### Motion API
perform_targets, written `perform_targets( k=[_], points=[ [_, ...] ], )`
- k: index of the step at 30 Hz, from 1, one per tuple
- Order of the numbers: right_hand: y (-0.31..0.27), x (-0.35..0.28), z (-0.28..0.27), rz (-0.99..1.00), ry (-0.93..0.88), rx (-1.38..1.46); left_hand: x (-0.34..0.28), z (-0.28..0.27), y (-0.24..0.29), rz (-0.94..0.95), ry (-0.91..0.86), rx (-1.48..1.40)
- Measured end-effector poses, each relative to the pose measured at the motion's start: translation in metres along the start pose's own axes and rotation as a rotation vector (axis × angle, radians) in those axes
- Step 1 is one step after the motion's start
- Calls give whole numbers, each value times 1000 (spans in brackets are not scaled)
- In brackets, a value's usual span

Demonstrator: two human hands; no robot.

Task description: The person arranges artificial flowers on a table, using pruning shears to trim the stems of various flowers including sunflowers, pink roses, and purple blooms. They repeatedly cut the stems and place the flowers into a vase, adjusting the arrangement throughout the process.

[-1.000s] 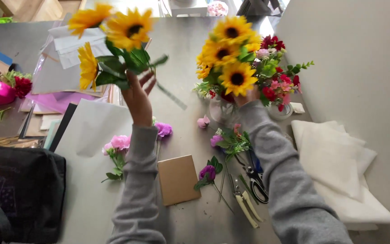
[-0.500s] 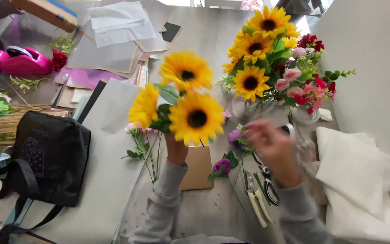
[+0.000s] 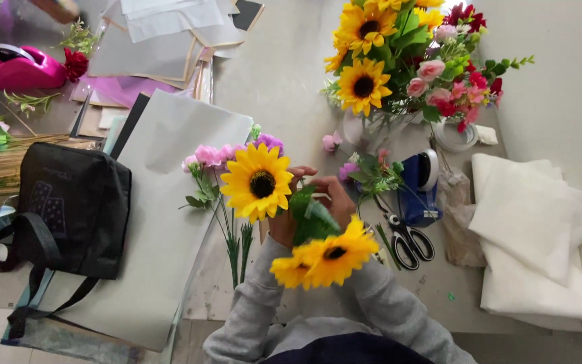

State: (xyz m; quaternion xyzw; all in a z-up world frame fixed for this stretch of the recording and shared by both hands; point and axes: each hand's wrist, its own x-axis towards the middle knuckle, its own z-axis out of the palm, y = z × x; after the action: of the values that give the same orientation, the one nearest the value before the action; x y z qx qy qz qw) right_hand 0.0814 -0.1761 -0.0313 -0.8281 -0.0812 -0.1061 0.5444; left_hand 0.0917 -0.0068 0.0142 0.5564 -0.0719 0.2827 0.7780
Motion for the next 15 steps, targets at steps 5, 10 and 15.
perform_targets(
  k=[5, 10, 15],
  points=[
    [32, -18, 8, 22, 40, 28, -4, -1, -16, -105, 95, -322],
    [112, -27, -13, 22, 90, 49, -8, 8, -14, -129, 132, -252],
    [151, -36, -39, -1, 121, 80, -11, -8, -37, -55, 93, 169]
  ],
)
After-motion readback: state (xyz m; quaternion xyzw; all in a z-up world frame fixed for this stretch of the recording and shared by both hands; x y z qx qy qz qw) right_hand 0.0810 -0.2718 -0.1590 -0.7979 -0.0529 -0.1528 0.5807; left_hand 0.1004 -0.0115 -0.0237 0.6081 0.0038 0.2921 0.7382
